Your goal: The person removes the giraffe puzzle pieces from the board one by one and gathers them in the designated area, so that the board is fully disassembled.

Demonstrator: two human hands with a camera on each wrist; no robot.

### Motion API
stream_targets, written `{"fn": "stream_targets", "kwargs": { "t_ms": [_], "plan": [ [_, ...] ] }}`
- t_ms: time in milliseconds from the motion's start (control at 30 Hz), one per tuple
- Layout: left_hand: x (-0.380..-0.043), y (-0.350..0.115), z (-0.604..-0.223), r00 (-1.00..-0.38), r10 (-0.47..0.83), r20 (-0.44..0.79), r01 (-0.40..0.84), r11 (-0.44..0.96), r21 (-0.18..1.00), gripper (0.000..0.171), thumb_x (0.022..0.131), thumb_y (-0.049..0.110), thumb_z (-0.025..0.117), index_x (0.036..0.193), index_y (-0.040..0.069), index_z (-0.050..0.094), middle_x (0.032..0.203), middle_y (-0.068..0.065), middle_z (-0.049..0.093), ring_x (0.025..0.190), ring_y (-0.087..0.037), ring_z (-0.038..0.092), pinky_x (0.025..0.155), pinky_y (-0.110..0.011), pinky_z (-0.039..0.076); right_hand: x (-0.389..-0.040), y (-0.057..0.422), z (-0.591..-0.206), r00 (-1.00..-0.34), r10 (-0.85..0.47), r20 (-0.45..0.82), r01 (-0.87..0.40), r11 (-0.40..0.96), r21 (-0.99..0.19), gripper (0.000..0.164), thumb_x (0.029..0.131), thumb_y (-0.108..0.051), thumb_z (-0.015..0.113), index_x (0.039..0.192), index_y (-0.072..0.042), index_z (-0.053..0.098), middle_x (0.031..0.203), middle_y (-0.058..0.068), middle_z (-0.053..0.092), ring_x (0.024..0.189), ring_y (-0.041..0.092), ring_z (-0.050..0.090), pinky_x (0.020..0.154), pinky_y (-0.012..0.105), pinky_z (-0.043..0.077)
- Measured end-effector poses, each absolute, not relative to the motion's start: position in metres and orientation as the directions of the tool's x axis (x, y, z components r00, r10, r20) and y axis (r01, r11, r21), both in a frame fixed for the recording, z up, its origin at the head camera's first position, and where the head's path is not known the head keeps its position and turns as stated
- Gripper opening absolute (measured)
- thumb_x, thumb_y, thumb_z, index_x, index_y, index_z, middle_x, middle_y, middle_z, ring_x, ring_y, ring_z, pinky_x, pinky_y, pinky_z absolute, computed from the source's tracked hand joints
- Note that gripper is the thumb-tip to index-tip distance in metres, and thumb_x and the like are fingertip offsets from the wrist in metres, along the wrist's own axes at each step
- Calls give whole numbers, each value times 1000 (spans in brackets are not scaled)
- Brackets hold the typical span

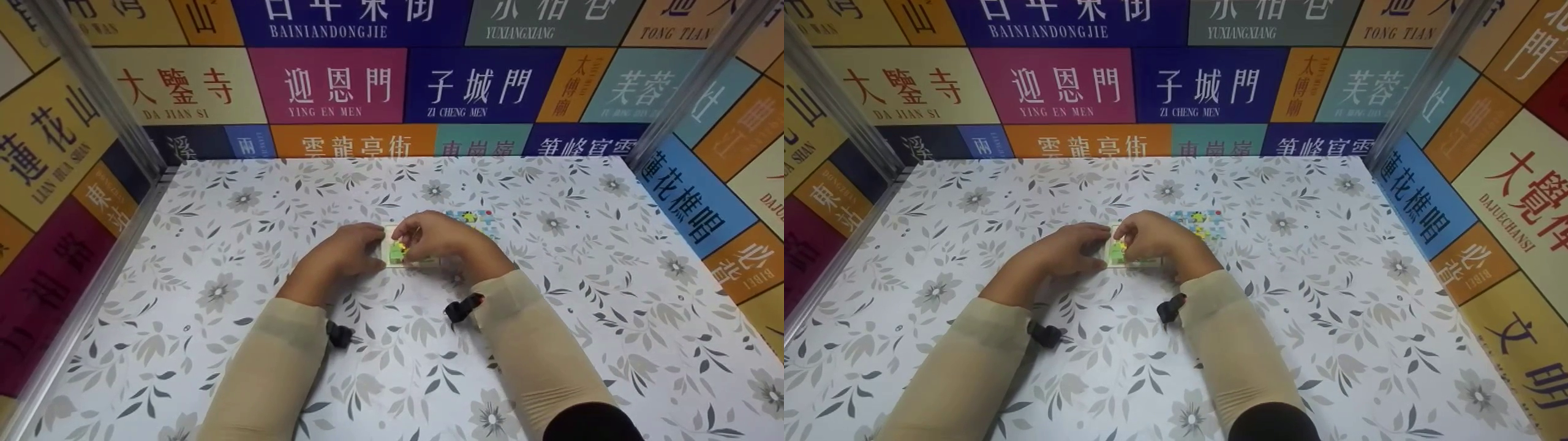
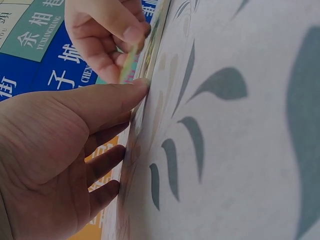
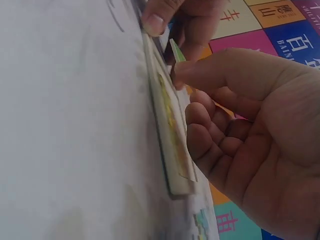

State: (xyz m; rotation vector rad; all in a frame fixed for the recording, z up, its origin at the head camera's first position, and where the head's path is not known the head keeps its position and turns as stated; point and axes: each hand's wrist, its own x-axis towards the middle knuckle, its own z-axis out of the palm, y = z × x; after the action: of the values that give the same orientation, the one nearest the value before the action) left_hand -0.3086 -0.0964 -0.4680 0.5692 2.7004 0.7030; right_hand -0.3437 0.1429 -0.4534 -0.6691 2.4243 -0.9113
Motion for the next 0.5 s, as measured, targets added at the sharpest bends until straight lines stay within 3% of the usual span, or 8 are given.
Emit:
{"fn": "stream_targets", "kwargs": {
  "t_ms": [233,500],
  "plan": [
    [-309,-96,-468,-876,449,-175,308,802,512,67,97,29,77,158,15,54,168,-5,49,161,-29,37,136,-45,26,-347,165,-441,-813,-524,-255,-221,682,-697,43,88,-12,76,130,-16,74,114,5,75,101,18,69,81,29,57],
    [-306,-95,-466,-893,391,-222,222,813,538,70,96,28,79,160,21,52,170,0,45,164,-26,33,136,-45,25,-349,209,-438,-837,-496,-231,-204,675,-709,45,87,-13,82,131,-13,75,115,8,76,103,18,69,82,25,58]
  ]
}}
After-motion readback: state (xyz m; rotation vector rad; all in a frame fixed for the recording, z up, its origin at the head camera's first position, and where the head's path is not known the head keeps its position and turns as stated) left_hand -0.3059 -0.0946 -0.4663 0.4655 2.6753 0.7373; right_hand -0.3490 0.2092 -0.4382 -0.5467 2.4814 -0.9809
